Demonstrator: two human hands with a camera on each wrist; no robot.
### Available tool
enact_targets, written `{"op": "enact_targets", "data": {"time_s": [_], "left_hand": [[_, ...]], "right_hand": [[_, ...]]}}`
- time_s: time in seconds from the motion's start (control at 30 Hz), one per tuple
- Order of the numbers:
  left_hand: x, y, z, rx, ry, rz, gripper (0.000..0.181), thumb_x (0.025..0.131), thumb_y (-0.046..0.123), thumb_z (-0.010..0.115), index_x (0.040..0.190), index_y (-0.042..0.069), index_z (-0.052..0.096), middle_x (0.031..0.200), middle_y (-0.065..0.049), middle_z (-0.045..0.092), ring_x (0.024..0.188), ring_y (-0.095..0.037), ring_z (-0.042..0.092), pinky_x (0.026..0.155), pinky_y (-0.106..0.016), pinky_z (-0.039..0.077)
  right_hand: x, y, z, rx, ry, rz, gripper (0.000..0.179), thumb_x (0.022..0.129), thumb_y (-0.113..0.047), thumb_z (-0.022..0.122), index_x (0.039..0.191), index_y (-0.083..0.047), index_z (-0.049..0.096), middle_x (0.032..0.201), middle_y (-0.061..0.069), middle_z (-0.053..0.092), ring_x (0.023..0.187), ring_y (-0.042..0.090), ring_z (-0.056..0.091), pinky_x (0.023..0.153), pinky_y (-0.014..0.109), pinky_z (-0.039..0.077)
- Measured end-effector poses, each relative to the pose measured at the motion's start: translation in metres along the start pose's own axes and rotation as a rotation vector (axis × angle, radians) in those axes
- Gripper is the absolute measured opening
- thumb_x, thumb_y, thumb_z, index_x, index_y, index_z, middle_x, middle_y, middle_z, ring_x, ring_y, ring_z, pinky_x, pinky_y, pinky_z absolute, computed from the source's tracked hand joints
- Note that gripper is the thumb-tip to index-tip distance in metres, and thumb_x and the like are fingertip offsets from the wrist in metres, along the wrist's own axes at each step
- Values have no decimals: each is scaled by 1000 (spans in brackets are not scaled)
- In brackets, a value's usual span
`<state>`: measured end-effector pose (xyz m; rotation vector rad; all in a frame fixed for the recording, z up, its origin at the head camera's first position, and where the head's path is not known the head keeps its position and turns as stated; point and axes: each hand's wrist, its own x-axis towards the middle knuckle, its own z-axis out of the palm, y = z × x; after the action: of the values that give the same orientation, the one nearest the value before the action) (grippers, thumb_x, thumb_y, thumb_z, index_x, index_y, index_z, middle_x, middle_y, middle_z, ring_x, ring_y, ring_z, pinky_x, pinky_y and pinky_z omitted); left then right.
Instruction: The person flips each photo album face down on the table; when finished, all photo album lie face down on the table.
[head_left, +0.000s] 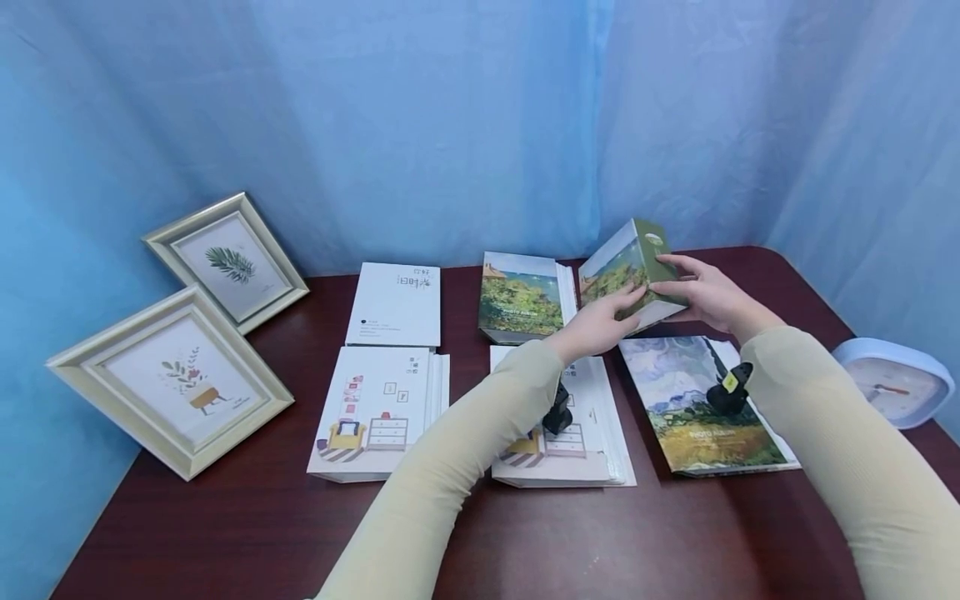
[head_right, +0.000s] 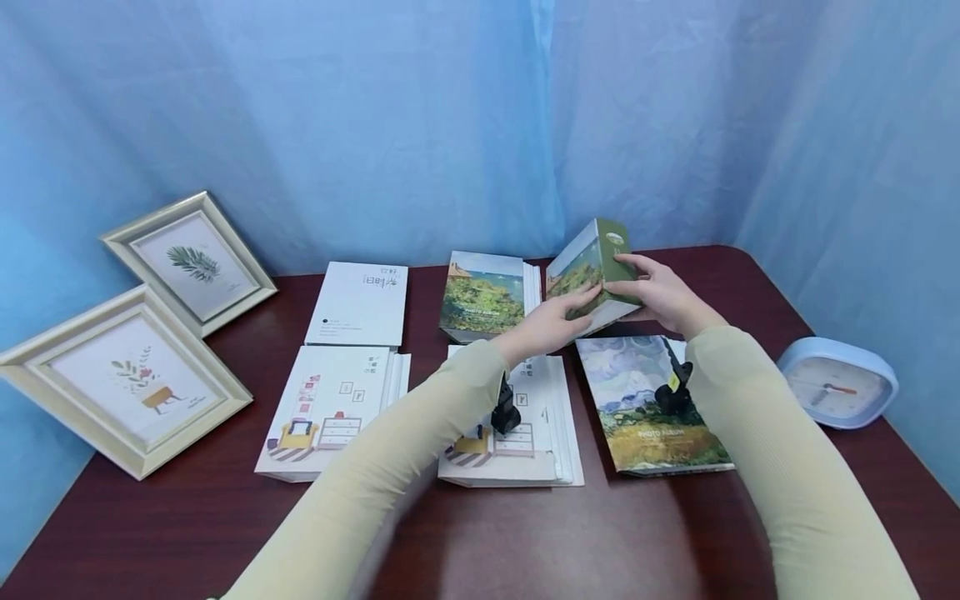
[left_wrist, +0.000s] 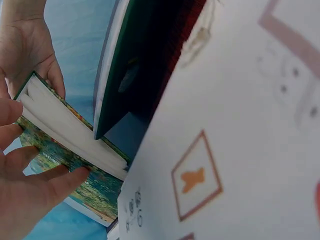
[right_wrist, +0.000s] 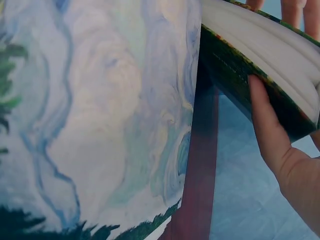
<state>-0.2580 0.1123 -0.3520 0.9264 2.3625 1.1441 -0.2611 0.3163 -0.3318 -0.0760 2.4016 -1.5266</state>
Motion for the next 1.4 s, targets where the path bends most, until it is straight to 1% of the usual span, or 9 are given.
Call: {"op": "enact_targets", "data": {"time_s": [0.07, 0.13, 0.23, 0.33, 0.47, 0.6, 0.87, 1.03, 1.4], "left_hand": [[1, -1, 1, 30, -8, -15, 51, 103, 27, 40, 151, 24, 23, 159, 4, 13, 144, -13, 22, 110, -26, 32], [1, -2, 1, 57, -19, -27, 50, 103, 28, 40, 151, 24, 24, 159, 4, 14, 139, -14, 33, 96, -22, 42], [2, -3, 2, 79, -45, -49, 50, 103, 30, 40, 150, 25, 25, 159, 5, 15, 126, -16, 48, 79, -25, 43], [3, -2, 2, 67, -99, -64, 51, 103, 31, 39, 151, 25, 24, 160, 4, 12, 135, -17, 39, 94, -27, 42], [3, -3, 2, 69, -178, -79, 52, 103, 29, 39, 152, 25, 20, 161, 0, 5, 147, -18, 12, 116, -32, 22], [5, -5, 4, 148, -212, -92, 55, 103, 29, 40, 152, 27, 17, 161, -4, 2, 147, -20, 10, 117, -31, 21], [4, -6, 5, 338, -300, -161, 62, 101, 38, 42, 153, 28, 11, 160, -12, 2, 143, -27, 25, 112, -34, 30], [3, -3, 4, 405, -341, -190, 61, 101, 42, 40, 153, 27, 11, 160, -10, 2, 145, -26, 19, 114, -33, 26], [3, 2, 11, 514, -330, -268, 59, 100, 49, 33, 152, 33, 11, 161, -1, 0, 148, -24, 3, 118, -34, 17]], "right_hand": [[0, 1, 0, -20, 7, 9, 78, 98, -29, 50, 154, -12, -1, 152, 32, 7, 123, 41, 41, 95, 56, 44], [-1, 1, -1, -29, 12, 18, 81, 97, -29, 53, 153, -12, -2, 152, 33, 4, 129, 47, 32, 99, 60, 39], [-1, 5, -4, -50, 9, 35, 87, 95, -27, 58, 153, -12, -5, 151, 36, 1, 132, 51, 26, 102, 63, 33], [-2, 10, -7, -126, 7, 46, 94, 91, -26, 64, 153, -13, -4, 150, 37, -1, 135, 53, 20, 102, 64, 31], [-2, 17, -9, -220, 11, 57, 97, 87, -29, 70, 154, -12, 1, 152, 35, -4, 135, 54, 18, 101, 62, 34], [-2, 23, -11, -217, 21, 66, 97, 86, -30, 70, 154, -12, 3, 151, 35, -2, 134, 54, 22, 100, 61, 36], [-3, 33, -18, -221, 122, 117, 102, 84, -43, 70, 152, -1, 7, 138, 38, 28, 123, 48, 41, 100, 56, 40], [-5, 35, -21, -202, 137, 163, 103, 84, -41, 70, 150, 6, 6, 142, 38, 25, 128, 49, 36, 102, 55, 38], [6, 60, -30, -308, 148, 240, 109, 79, -52, 70, 148, 8, 12, 147, 38, 15, 129, 51, 32, 97, 53, 43]]}}
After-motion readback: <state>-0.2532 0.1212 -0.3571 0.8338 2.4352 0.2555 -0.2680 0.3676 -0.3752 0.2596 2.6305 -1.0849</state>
